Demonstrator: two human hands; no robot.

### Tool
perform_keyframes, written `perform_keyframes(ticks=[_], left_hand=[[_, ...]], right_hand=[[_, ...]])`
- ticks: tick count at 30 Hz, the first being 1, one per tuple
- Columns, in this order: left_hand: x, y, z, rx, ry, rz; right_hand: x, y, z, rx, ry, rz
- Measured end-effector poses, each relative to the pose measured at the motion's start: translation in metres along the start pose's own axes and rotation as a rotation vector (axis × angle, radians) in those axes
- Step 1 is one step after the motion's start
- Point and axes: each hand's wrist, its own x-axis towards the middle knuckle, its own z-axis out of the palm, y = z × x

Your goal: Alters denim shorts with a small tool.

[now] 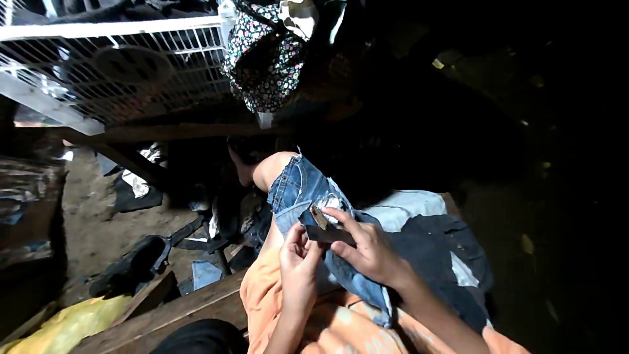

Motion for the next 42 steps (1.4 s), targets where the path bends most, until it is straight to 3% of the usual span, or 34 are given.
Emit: perform_keyframes(ticks=[5,11,15,18,21,24,27,36,42], left_hand=[[-0.012,-0.006,-0.007,0.033,0.029,-0.01],[-0.014,-0.015,-0.02,0.099,-0.099,0.181],[-0.014,-0.02,-0.021,0.209,-0.075,0.274],[-0.01,-0.025,-0.019,0.294,-0.05,0.33],[-0.005,-0.028,-0.022,0.235,-0.079,0.265],[-0.004,-0.023,-0.023,0.182,-0.078,0.197],[-0.005,-0.014,-0.025,0.202,-0.089,0.196],[0.003,0.01,-0.042,0.652,-0.384,0.389],[-0.016,-0.009,-0.035,0.516,-0.33,0.375]], right_hand=[[-0.01,0.005,0.015,0.17,0.165,-0.06],[-0.009,0.007,0.023,0.34,0.234,-0.114],[-0.006,0.006,0.029,0.426,0.22,-0.094],[-0.003,0.008,0.037,0.633,0.21,-0.055],[0.0,0.007,0.029,0.939,0.11,0.047],[0.002,0.001,0.015,1.055,0.005,0.182],[0.001,-0.004,0.01,1.005,-0.022,0.154],[-0.013,-0.009,0.011,0.384,0.054,-0.018],[-0.019,-0.011,0.019,0.376,0.113,-0.064]])
